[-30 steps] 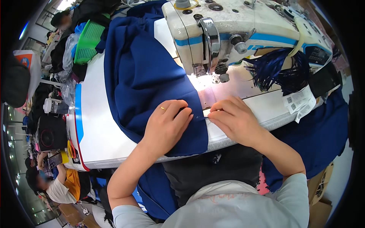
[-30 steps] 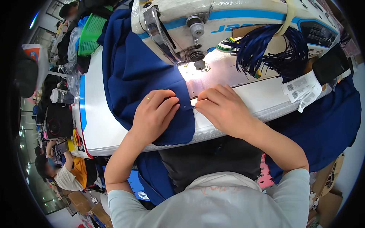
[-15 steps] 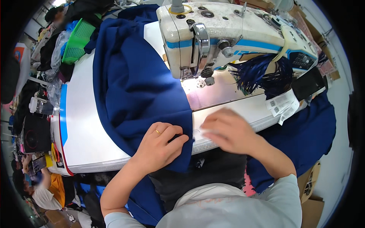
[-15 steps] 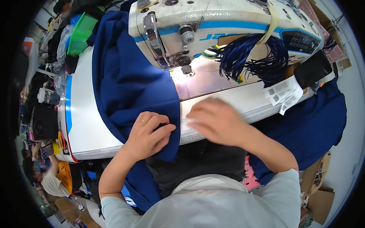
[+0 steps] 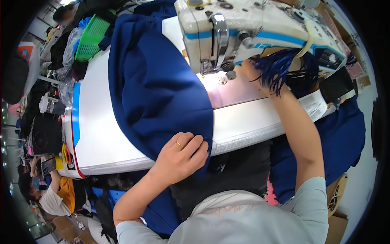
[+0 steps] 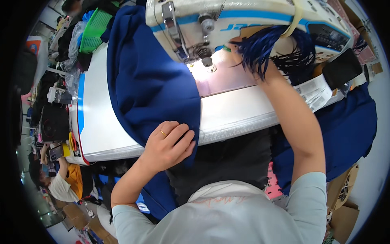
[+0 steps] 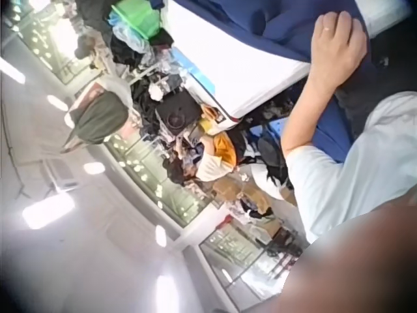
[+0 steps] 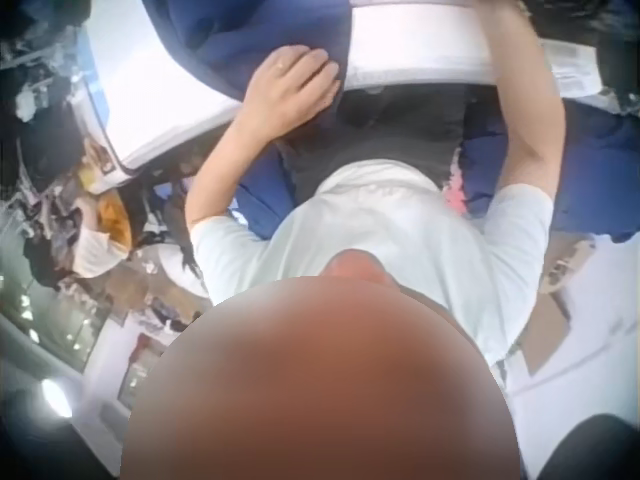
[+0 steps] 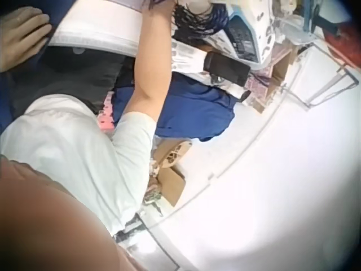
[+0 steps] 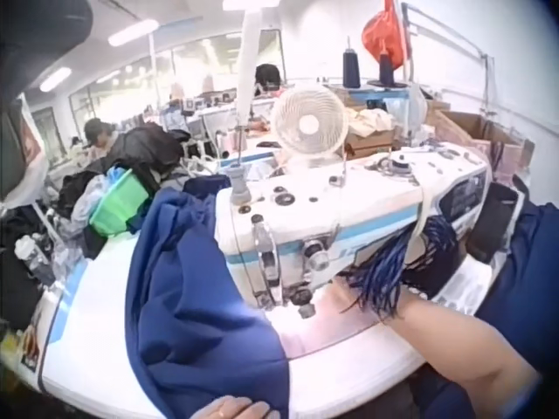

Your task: Operating an industrial sewing machine to stitch blue fabric pieces together.

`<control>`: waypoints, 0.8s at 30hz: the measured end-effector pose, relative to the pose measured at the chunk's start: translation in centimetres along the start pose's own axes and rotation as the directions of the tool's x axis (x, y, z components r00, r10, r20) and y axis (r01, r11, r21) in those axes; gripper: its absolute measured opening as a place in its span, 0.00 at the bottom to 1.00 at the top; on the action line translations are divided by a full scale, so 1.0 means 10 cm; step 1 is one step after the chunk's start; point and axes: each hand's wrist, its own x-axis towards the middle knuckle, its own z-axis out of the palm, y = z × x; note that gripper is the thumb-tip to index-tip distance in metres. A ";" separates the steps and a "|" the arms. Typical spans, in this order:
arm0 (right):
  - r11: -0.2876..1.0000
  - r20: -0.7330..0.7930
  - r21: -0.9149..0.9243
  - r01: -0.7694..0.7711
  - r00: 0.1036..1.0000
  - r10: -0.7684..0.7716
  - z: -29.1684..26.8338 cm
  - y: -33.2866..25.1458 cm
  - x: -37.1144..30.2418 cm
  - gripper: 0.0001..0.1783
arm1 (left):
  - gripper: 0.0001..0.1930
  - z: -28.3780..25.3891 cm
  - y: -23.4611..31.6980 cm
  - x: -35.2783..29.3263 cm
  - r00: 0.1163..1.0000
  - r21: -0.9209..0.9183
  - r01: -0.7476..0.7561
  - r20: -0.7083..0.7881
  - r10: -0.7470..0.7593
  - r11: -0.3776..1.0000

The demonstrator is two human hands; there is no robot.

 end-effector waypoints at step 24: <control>0.765 0.543 -0.607 -0.216 0.590 0.597 -1.19 -2.46 -0.80 0.38 | 0.11 0.37 0.06 -0.22 0.900 -0.016 0.159 -0.409 -0.151 0.987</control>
